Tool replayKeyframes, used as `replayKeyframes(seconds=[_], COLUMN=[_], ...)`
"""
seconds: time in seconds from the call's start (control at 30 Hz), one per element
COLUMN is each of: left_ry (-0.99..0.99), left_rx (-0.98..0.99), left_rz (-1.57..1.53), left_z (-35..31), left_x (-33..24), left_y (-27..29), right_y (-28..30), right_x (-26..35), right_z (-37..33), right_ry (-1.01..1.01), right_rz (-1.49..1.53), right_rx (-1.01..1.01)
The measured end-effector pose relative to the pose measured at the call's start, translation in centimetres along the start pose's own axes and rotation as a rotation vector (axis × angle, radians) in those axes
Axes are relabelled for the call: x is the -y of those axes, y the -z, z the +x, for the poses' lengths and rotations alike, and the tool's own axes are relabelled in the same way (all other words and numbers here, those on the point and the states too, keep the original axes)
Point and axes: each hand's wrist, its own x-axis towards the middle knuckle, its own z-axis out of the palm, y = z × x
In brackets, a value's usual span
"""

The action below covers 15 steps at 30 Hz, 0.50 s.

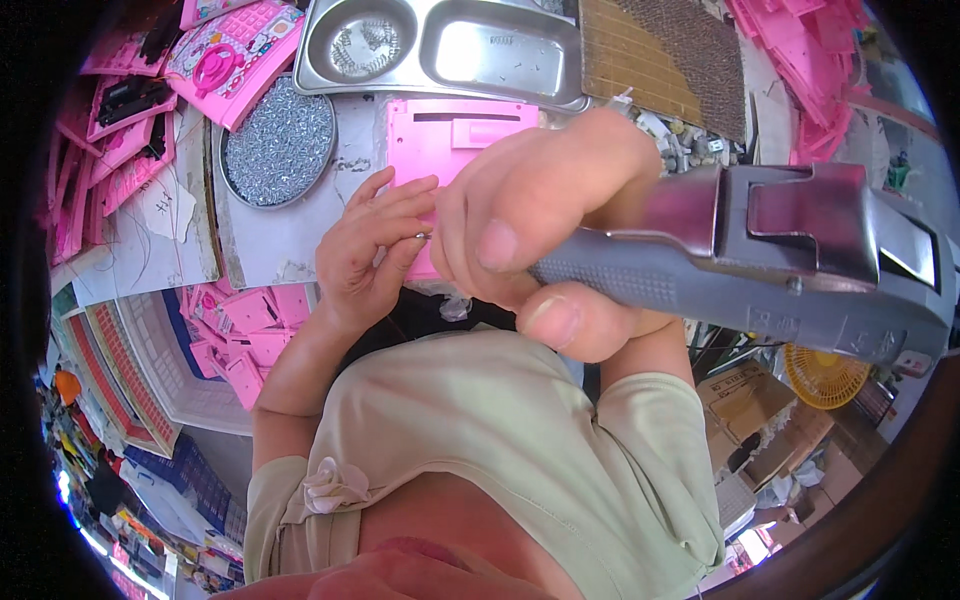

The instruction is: Assemble pink plastic toy units by soldering electronic components and fastening the casing with screws.

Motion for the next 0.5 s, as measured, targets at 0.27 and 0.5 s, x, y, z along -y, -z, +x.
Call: replayKeyframes(seconds=[0.27, 0.5], left_ry=[-0.101, -0.18], left_rx=[-0.072, -0.121], left_rz=[0.001, 0.082], left_z=[-0.5, -0.6], left_x=[0.3, -0.4], left_y=[0.2, 1.9], right_y=[-1.2, -1.1], right_x=[-0.6, -1.2], right_z=[0.3, 1.3], right_ry=[-0.032, 0.005], right_rz=[0.012, 0.108], right_rx=[-0.083, -0.094])
